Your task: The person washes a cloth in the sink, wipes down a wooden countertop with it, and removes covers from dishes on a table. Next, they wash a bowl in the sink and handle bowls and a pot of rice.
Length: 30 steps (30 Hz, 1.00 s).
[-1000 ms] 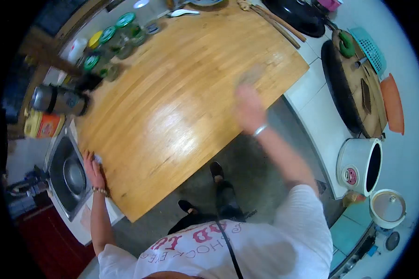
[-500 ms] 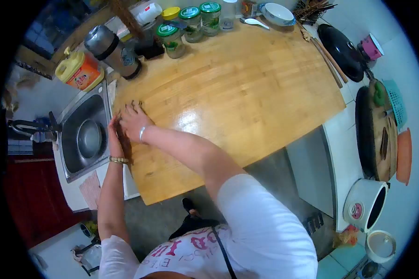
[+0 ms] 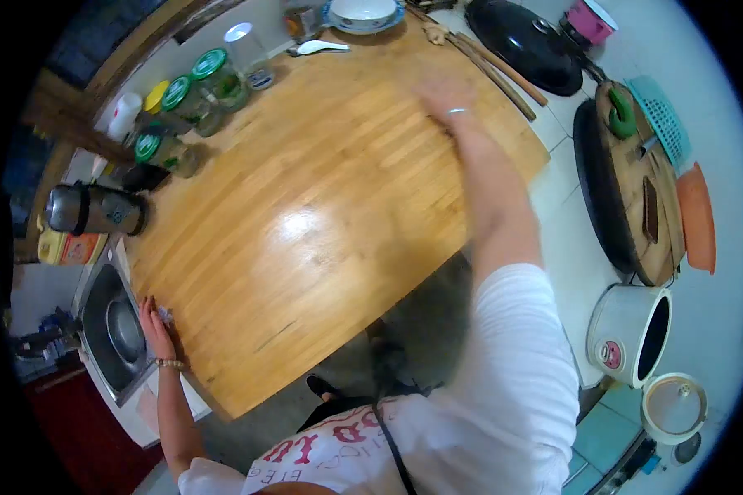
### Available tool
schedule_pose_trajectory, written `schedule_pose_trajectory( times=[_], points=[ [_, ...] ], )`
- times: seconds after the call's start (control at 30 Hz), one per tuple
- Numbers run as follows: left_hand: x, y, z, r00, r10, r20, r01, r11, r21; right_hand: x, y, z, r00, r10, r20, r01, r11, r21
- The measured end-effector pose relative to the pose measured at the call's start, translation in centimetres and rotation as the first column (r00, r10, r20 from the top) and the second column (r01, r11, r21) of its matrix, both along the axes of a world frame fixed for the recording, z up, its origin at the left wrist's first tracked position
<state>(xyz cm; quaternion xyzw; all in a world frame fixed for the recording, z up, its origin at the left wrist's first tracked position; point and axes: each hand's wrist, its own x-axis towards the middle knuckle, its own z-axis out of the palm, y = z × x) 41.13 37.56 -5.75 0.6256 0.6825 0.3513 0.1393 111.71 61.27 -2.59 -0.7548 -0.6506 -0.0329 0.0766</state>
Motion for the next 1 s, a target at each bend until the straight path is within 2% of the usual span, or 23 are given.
schedule_pose_trajectory(
  times=[0.03,0.07,0.13,0.17,0.23,0.27,0.33,0.4,0.43,0.47,0.5,0.53,0.57,0.63,0.67,0.7,0.77,0.8,0.83,0.9,0.93,0.97,1.0],
  points=[
    [0.6,0.1,0.6,0.999,0.011,-0.038,-0.012,1.000,-0.016,4.8,-0.4,-0.8,0.977,-0.212,-0.003,0.211,0.977,-0.042],
    [0.3,0.2,0.4,0.999,-0.001,-0.047,0.000,1.000,-0.028,10.0,-2.2,-2.3,0.979,-0.205,-0.016,0.204,0.979,-0.015],
    [-1.1,0.1,-0.6,0.978,0.016,-0.210,-0.022,0.999,-0.027,17.7,-6.4,-5.4,0.954,-0.085,0.286,0.098,0.995,-0.029],
    [-1.1,-0.2,-0.9,0.976,0.016,-0.217,-0.027,0.999,-0.044,16.9,-9.9,-3.3,0.901,-0.024,0.433,0.096,0.984,-0.147],
    [-0.4,0.4,-0.2,0.986,0.057,-0.160,-0.070,0.995,-0.075,12.6,-13.4,-3.2,0.938,-0.342,0.053,0.332,0.934,0.132],
    [0.3,0.3,0.3,0.988,0.062,-0.139,-0.073,0.995,-0.071,9.8,-14.2,-3.4,0.947,-0.320,0.039,0.313,0.942,0.124],
    [0.9,0.3,1.0,0.984,0.027,-0.174,-0.037,0.998,-0.053,3.4,-16.0,-3.3,0.975,-0.141,0.169,0.121,0.985,0.125],
    [0.8,0.4,0.8,0.974,0.039,-0.223,-0.049,0.998,-0.043,-5.1,-16.3,-3.1,0.997,0.078,-0.015,-0.075,0.987,0.145],
    [0.8,0.2,0.8,0.963,0.045,-0.267,-0.057,0.998,-0.039,-9.9,-15.8,-5.1,0.978,0.188,-0.086,-0.158,0.948,0.277],
    [0.7,0.2,0.7,0.963,0.045,-0.266,-0.057,0.998,-0.039,-17.5,-15.6,-1.4,0.960,0.280,-0.018,-0.278,0.957,0.088],
    [0.8,0.2,0.7,0.966,0.041,-0.256,-0.048,0.999,-0.023,-23.6,-16.0,-2.6,0.898,0.387,-0.210,-0.342,0.913,0.222],
    [0.9,0.1,0.8,0.968,0.036,-0.247,-0.040,0.999,-0.008,-29.8,-16.4,-3.6,0.778,0.511,-0.365,-0.391,0.849,0.354],
    [1.0,0.2,1.2,0.972,0.027,-0.234,-0.027,1.000,0.002,-35.4,-18.0,-1.7,0.696,0.567,-0.441,-0.574,0.808,0.132],
    [0.2,0.1,0.2,0.978,0.037,-0.206,-0.031,0.999,0.029,-43.9,-22.5,3.0,0.575,0.733,-0.364,-0.818,0.511,-0.264],
    [-0.3,0.3,-0.1,0.985,0.033,-0.171,-0.026,0.999,0.042,-47.0,-26.8,0.5,0.421,0.797,-0.434,-0.901,0.424,-0.095],
    [-0.3,0.5,0.0,0.988,0.062,-0.141,-0.067,0.997,-0.034,-46.4,-30.8,2.5,0.482,0.856,-0.187,-0.844,0.511,0.163],
    [-0.9,0.7,-0.5,0.995,0.026,-0.100,-0.027,1.000,-0.008,-43.8,-35.2,-1.0,0.139,0.957,-0.253,-0.876,0.238,0.419],
    [-1.2,0.6,-1.0,0.998,0.018,-0.064,-0.017,1.000,0.010,-41.1,-34.5,-0.5,0.126,0.923,-0.364,-0.927,0.241,0.288],
    [-1.2,0.5,-1.1,1.000,0.014,-0.023,-0.014,1.000,-0.012,-37.6,-32.8,0.5,0.123,0.872,-0.473,-0.962,0.222,0.159],
    [-1.1,0.6,-0.8,1.000,0.019,-0.002,-0.019,0.999,-0.031,-28.9,-28.6,0.6,0.419,0.738,-0.530,-0.813,0.564,0.143],
    [-0.7,0.6,-0.7,1.000,0.025,-0.018,-0.026,0.999,-0.031,-23.5,-26.0,-0.4,0.536,0.800,-0.270,-0.686,0.600,0.413],
    [0.0,0.4,-0.2,0.992,0.005,-0.123,-0.003,1.000,0.018,-17.5,-23.7,0.7,0.669,0.668,-0.325,-0.576,0.743,0.342],
    [-0.2,0.5,-0.4,0.983,0.020,-0.183,-0.021,1.000,-0.005,-11.2,-21.6,-0.7,0.793,0.533,-0.294,-0.447,0.838,0.312]
  ],
)
